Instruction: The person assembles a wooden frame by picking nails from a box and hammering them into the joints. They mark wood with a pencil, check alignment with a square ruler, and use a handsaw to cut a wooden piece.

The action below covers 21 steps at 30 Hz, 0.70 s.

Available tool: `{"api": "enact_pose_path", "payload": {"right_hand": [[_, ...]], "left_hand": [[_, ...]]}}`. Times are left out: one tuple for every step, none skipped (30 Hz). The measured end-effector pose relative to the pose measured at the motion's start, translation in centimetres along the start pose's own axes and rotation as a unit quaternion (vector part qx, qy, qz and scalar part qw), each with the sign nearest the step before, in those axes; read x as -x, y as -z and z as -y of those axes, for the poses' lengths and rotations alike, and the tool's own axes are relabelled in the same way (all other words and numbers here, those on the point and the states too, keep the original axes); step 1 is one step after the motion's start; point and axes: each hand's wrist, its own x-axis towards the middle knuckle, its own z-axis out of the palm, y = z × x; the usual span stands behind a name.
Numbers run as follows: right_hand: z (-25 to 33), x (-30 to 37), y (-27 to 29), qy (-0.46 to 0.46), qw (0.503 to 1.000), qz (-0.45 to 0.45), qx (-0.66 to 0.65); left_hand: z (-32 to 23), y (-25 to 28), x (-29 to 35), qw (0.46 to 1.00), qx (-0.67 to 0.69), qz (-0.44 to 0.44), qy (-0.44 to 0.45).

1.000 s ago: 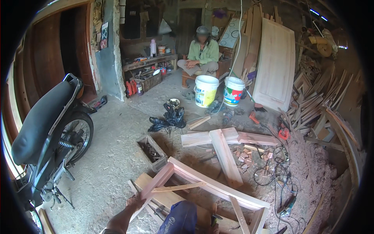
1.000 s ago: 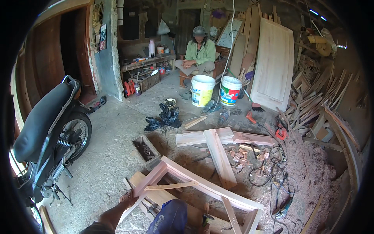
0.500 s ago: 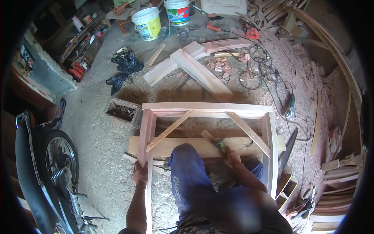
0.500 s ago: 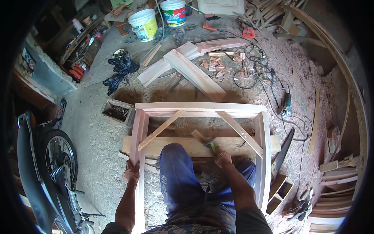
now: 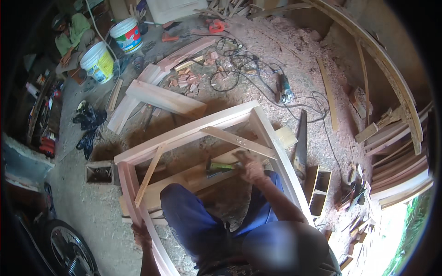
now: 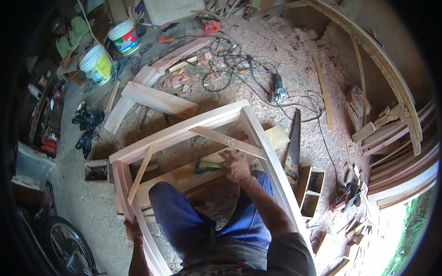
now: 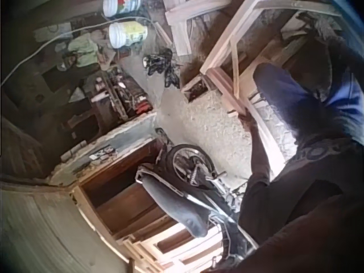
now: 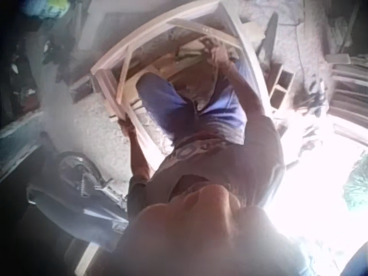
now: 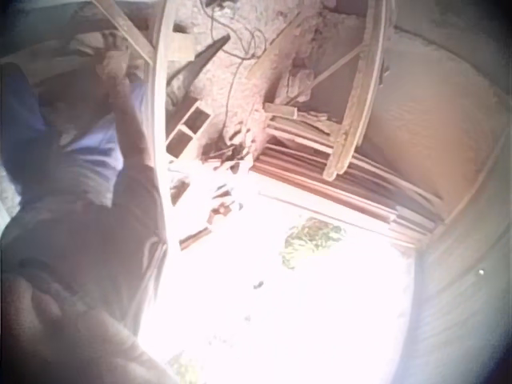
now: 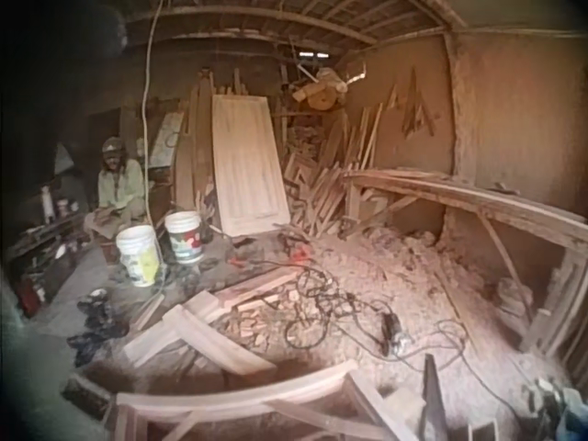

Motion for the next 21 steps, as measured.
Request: {"api": "enact_pose_path", "payload": {"right_hand": [[-4.5,2.4,-0.1,-0.066,0.998,-0.013,0.011],[-5.1,2.8,3.6,-0.145,0.964,-0.160,-0.157],[-12.9,7.7,-0.4,-0.217,0.928,-0.214,-0.216],[-16.0,10.1,-0.9,-0.232,0.932,-0.230,-0.160],[-19.4,12.8,-1.2,-0.251,0.932,-0.242,-0.095],[-22.0,16.4,-2.5,-0.299,0.920,-0.230,-0.106],[-24.9,19.2,-4.0,-0.392,0.907,-0.145,-0.054],[-29.9,22.0,-4.0,-0.446,0.886,-0.101,-0.080],[-34.3,24.1,-3.0,-0.346,0.931,-0.068,-0.093],[-38.2,25.8,-1.7,-0.245,0.961,-0.038,-0.124],[-32.5,26.7,-8.0,-0.334,0.930,0.049,-0.143],[-26.8,26.4,-11.0,-0.384,0.908,0.102,-0.137],[-24.6,26.1,-10.8,-0.405,0.899,0.111,-0.122],[-23.3,25.4,-10.6,-0.407,0.899,0.111,-0.119],[-21.9,24.3,-10.5,-0.404,0.901,0.108,-0.117],[-21.4,23.6,-9.7,-0.402,0.903,0.099,-0.112],[-21.3,23.1,-9.1,-0.401,0.906,0.087,-0.105],[-21.0,22.7,-8.5,-0.399,0.908,0.074,-0.103],[-20.5,22.2,-8.1,-0.397,0.910,0.065,-0.101],[-20.6,21.8,-7.6,-0.394,0.913,0.053,-0.096],[-20.6,21.5,-7.1,-0.390,0.915,0.040,-0.093]], "left_hand": [[-1.7,0.1,1.0,1.000,-0.011,0.016,0.022],[-1.6,1.7,1.7,0.998,-0.022,0.010,0.059],[1.3,-0.2,2.0,0.999,-0.015,0.016,0.040],[4.5,0.0,1.6,1.000,-0.014,0.001,0.028],[5.6,1.2,2.9,0.999,-0.034,0.015,0.030],[6.0,2.1,4.5,0.998,-0.046,0.031,0.030],[7.8,2.5,5.5,0.997,-0.038,0.043,0.048],[7.9,0.6,6.2,0.996,0.005,0.069,0.047],[5.8,-0.6,6.9,0.989,0.051,0.110,0.083],[4.9,-2.7,6.6,0.987,0.086,0.116,0.069],[9.4,0.6,9.2,0.989,0.034,0.100,0.105],[13.5,3.2,12.5,0.984,-0.004,0.098,0.147],[12.9,4.2,14.2,0.977,-0.014,0.110,0.181],[13.8,4.2,14.8,0.981,-0.027,0.098,0.165],[14.9,3.9,14.9,0.984,-0.044,0.087,0.147],[15.4,2.8,15.6,0.987,-0.054,0.086,0.128],[14.5,2.4,15.3,0.989,-0.048,0.083,0.110],[14.3,1.9,15.1,0.991,-0.045,0.078,0.101],[14.4,2.0,14.8,0.990,-0.043,0.084,0.103],[14.1,1.7,14.8,0.989,-0.040,0.096,0.104],[13.6,1.6,14.7,0.988,-0.035,0.108,0.108]]}}
